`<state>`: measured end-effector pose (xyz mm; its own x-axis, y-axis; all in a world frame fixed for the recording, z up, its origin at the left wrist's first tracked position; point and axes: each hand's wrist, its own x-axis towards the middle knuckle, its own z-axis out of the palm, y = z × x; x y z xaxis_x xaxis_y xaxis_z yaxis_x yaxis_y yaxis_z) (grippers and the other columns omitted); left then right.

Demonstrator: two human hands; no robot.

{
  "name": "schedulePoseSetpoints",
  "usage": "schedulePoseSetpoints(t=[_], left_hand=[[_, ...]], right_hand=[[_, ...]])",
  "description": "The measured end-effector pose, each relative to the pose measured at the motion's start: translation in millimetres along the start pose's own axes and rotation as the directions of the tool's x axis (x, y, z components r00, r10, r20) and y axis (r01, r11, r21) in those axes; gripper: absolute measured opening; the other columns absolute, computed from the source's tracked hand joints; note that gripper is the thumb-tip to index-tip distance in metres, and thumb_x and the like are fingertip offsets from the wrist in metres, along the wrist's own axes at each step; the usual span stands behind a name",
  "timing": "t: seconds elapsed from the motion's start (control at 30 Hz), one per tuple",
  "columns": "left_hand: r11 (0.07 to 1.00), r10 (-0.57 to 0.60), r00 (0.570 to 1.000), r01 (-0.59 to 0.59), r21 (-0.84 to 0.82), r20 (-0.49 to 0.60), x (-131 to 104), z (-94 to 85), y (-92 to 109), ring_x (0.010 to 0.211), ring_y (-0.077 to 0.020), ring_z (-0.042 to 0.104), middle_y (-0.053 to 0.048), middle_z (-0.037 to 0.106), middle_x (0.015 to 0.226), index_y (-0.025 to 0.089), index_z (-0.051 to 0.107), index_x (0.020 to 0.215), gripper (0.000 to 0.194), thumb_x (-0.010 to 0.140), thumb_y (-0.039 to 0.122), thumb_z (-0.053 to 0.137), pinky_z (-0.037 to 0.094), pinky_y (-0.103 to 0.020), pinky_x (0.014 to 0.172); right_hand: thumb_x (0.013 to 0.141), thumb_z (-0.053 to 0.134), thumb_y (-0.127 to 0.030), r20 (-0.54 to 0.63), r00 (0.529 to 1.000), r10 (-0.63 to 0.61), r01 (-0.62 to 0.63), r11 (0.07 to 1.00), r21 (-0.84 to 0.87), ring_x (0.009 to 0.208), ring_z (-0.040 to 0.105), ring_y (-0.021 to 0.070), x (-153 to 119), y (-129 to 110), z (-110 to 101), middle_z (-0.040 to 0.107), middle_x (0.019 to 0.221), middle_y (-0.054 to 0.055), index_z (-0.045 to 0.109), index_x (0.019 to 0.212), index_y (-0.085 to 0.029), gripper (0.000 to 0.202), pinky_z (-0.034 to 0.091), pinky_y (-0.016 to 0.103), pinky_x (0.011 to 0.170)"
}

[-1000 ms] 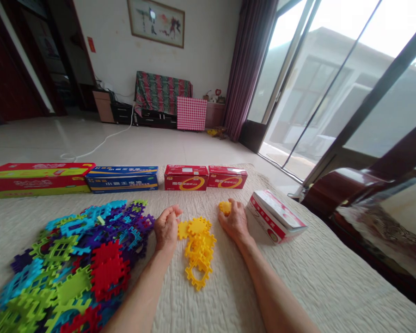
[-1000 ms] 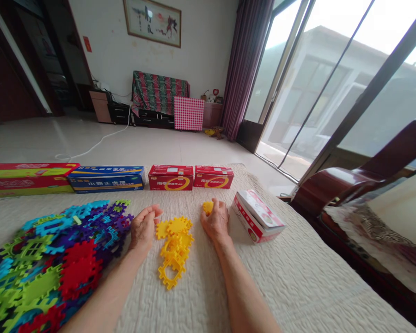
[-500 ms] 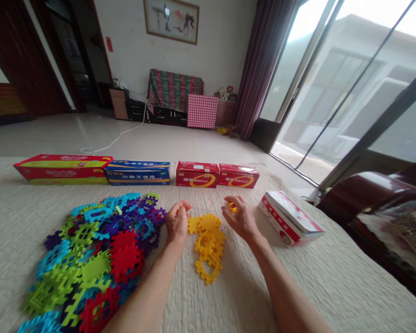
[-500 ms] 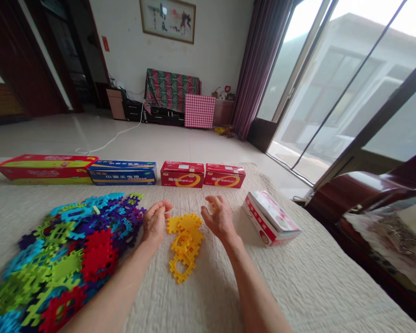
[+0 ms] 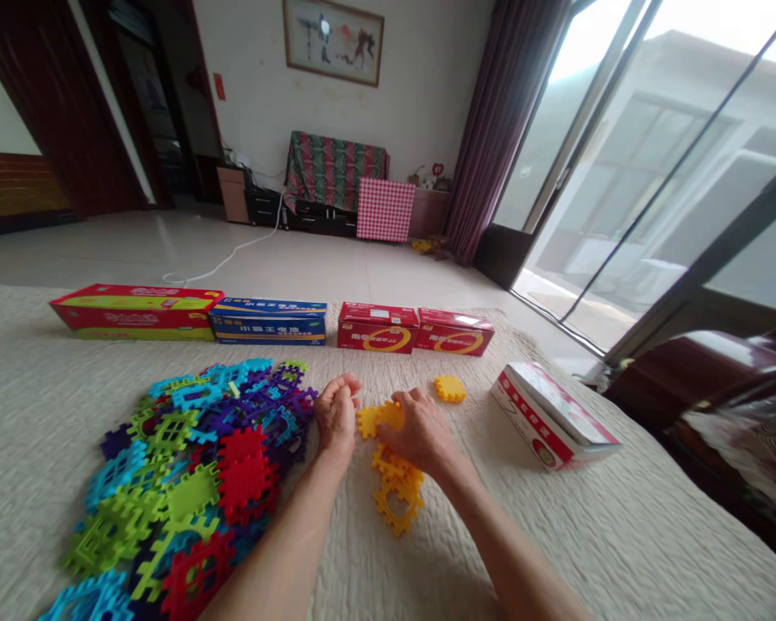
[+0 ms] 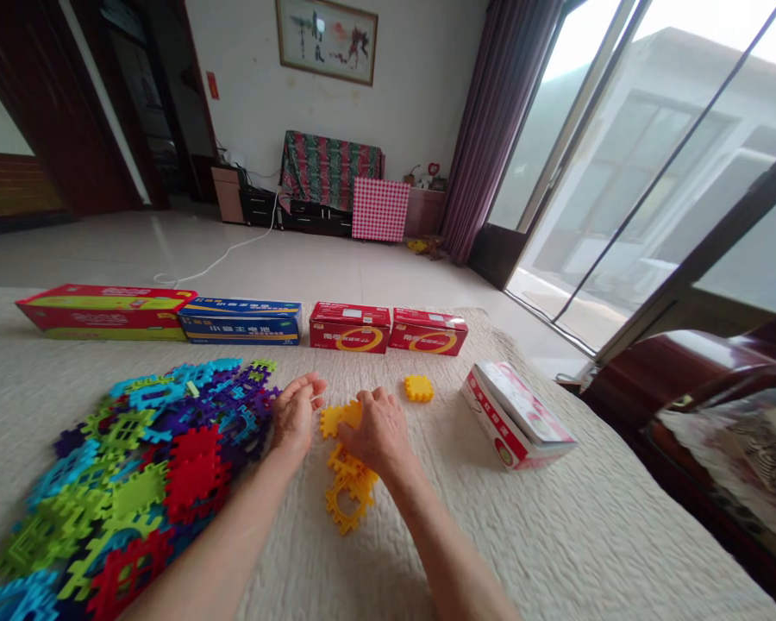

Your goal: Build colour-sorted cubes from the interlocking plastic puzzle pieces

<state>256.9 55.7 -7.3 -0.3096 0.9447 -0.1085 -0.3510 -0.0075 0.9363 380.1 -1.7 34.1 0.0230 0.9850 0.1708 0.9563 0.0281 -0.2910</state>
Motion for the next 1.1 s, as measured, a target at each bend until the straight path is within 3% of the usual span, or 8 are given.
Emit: schedulePoseSetpoints(t=[0.2, 0.27, 0.37, 0.5, 0.6, 0.73, 0.9, 1.1], left_hand=[[0.999, 0.018, 1.0, -0.017, 0.03, -0.001, -2.3, 0.4, 1.2, 0.072, -0.0151, 0.063, -0.004, 0.068, 0.076, 0.017, 0.066, 0.085, 0.029, 0.064, 0.027, 0.049, 0.047, -0.024, 0.063], [0.999, 0.024, 1.0, -0.024, 0.03, -0.001, -3.1, 0.8, 1.6, 0.073, -0.0153, 0.063, -0.004, 0.068, 0.077, 0.017, 0.066, 0.084, 0.028, 0.063, 0.027, 0.049, 0.048, -0.024, 0.063], [0.999, 0.03, 1.0, -0.03, 0.028, 0.0, -4.2, 1.5, 1.9, 0.076, -0.0157, 0.063, -0.005, 0.069, 0.078, 0.016, 0.066, 0.084, 0.028, 0.064, 0.025, 0.049, 0.049, -0.025, 0.065], [0.999, 0.02, 1.0, -0.02, 0.028, -0.003, -5.1, 2.3, 2.3, 0.076, -0.0159, 0.064, -0.006, 0.069, 0.077, 0.016, 0.066, 0.085, 0.028, 0.064, 0.025, 0.049, 0.049, -0.025, 0.065], [1.0, 0.014, 1.0, -0.014, 0.028, 0.0, -5.0, 2.5, 2.1, 0.076, -0.0163, 0.064, -0.005, 0.069, 0.076, 0.016, 0.066, 0.085, 0.028, 0.064, 0.026, 0.051, 0.049, -0.025, 0.066], [0.999, 0.017, 1.0, -0.017, 0.049, 0.001, -4.8, 2.2, 2.2, 0.076, -0.0159, 0.064, -0.004, 0.069, 0.076, 0.017, 0.066, 0.085, 0.029, 0.063, 0.026, 0.05, 0.049, -0.025, 0.065], [0.997, 0.026, 1.0, -0.026, 0.069, 0.002, -5.7, 2.4, 3.9, 0.076, -0.0161, 0.064, -0.004, 0.069, 0.076, 0.017, 0.066, 0.084, 0.028, 0.063, 0.026, 0.049, 0.049, -0.025, 0.064], [0.997, 0.023, 1.0, -0.023, 0.07, 0.003, -5.8, 2.7, 2.7, 0.078, -0.0175, 0.065, -0.005, 0.069, 0.075, 0.017, 0.067, 0.084, 0.028, 0.063, 0.026, 0.051, 0.05, -0.026, 0.065]], right_hand=[[0.08, 0.061, -0.034, -0.306, 0.947, -0.099, 0.176, 0.956, 0.236, 0.096, 0.059, 0.0208, 6.0, 24.2, -15.6, 0.059, 0.113, 0.009, 0.055, 0.117, -0.021, 0.04, 0.045, 0.036, 0.085], [0.079, 0.062, -0.035, -0.269, 0.958, -0.099, 0.169, 0.953, 0.251, 0.093, 0.06, 0.0195, 2.4, 44.1, -24.4, 0.06, 0.112, 0.009, 0.056, 0.115, -0.021, 0.039, 0.047, 0.035, 0.084], [0.078, 0.063, -0.032, -0.09, 0.982, -0.164, 0.18, 0.96, 0.215, 0.095, 0.061, 0.0197, -11.6, 73.9, -32.9, 0.061, 0.112, 0.008, 0.058, 0.112, -0.022, 0.036, 0.047, 0.037, 0.086], [0.075, 0.062, -0.023, 0.024, 0.977, -0.213, 0.206, 0.962, 0.181, 0.108, 0.057, 0.0215, -33.5, 92.1, -28.0, 0.059, 0.118, 0.008, 0.058, 0.111, -0.022, 0.036, 0.044, 0.038, 0.093], [0.072, 0.066, -0.027, -0.039, 0.995, -0.091, 0.095, 0.987, 0.131, 0.112, 0.053, 0.0241, -42.4, 89.2, -20.3, 0.052, 0.126, 0.012, 0.052, 0.12, -0.02, 0.051, 0.044, 0.038, 0.093], [0.074, 0.065, -0.041, -0.057, 0.994, 0.097, -0.096, 0.995, 0.018, 0.096, 0.057, 0.0255, -45.8, 76.3, -17.0, 0.057, 0.107, 0.012, 0.054, 0.118, -0.018, 0.051, 0.045, 0.038, 0.084], [0.075, 0.061, -0.035, -0.058, 0.988, 0.143, -0.146, 0.988, -0.044, 0.09, 0.057, 0.025, -48.2, 64.0, -15.3, 0.058, 0.098, 0.012, 0.059, 0.105, -0.017, 0.035, 0.043, 0.034, 0.078], [0.072, 0.063, -0.031, -0.156, 0.962, 0.224, -0.21, 0.972, 0.103, 0.087, 0.06, 0.0207, -29.2, 77.3, -26.2, 0.06, 0.099, 0.01, 0.06, 0.108, -0.016, 0.039, 0.045, 0.031, 0.08]])
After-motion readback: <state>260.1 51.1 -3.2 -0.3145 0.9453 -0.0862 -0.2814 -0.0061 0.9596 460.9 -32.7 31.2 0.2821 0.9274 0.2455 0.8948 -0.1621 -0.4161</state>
